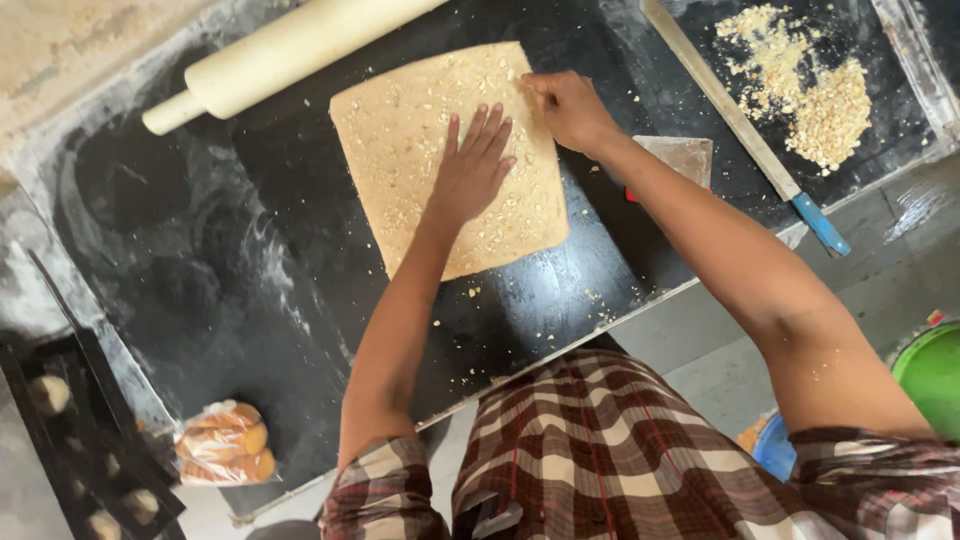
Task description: The person kneads a mass of dough on a dark surface by hand, uses a rolling pin to flatten it into a square, and then sprinkles pieces of nuts over the surface.
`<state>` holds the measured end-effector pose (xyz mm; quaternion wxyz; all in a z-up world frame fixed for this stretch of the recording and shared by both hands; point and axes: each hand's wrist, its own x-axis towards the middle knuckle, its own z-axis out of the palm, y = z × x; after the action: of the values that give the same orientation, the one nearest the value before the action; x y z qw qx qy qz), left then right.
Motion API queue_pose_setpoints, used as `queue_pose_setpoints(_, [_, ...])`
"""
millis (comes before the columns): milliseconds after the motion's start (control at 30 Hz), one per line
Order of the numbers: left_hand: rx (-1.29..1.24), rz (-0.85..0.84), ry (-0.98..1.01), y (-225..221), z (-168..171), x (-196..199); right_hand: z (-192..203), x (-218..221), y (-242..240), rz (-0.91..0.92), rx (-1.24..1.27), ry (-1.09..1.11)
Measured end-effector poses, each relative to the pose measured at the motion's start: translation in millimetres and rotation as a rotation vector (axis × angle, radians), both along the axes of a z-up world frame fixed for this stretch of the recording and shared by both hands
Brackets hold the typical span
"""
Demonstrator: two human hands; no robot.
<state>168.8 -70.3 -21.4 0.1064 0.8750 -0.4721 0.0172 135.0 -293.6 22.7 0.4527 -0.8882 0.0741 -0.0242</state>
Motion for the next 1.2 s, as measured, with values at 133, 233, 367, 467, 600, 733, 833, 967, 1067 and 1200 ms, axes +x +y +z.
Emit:
queue_pose_setpoints(133, [-0.057,-0.007,-0.002,-4,-8,-20,-14,0,2,-0.089,-0.005,-0.231])
queue_pose_setpoints(233, [-0.057,-0.024,0.026,-10,-5,-23,-24,-12,16,-0.121,0.003,-0.230])
queue_pose_setpoints(367, [-0.096,0.039,0.045,-12,12,-37,-31,-40,-9,-0.182,0.687,-0.060])
queue_pose_setpoints(467, [-0.104,0.088,0.045,-4,22,-55,-46,-72,-74,-0.235,1.066,-0.177])
queue_pose_setpoints(600, [-0.177,0.198,0.176,22,34,-83,-54,-124,-201,-0.518,0.181,-0.093])
queue_pose_setpoints(733, [-0.259,0.383,0.242,38,42,-108,-81,-144,-264,-0.253,-0.351,-0.071])
queue_pose_setpoints(833, [-0.318,0.451,0.230,43,48,-120,-106,-135,-263,-0.161,-0.354,-0.083])
queue_pose_setpoints(967, [-0.315,0.604,0.218,60,54,-139,-119,-122,-264,-0.092,-0.643,0.057])
queue_pose_setpoints(1067, [-0.303,0.676,0.149,81,57,-151,-123,-134,-286,0.001,-0.886,-0.073])
queue_pose_setpoints(1200, [-0.353,0.787,0.130,108,56,-166,-104,-128,-323,0.047,-0.841,-0.252])
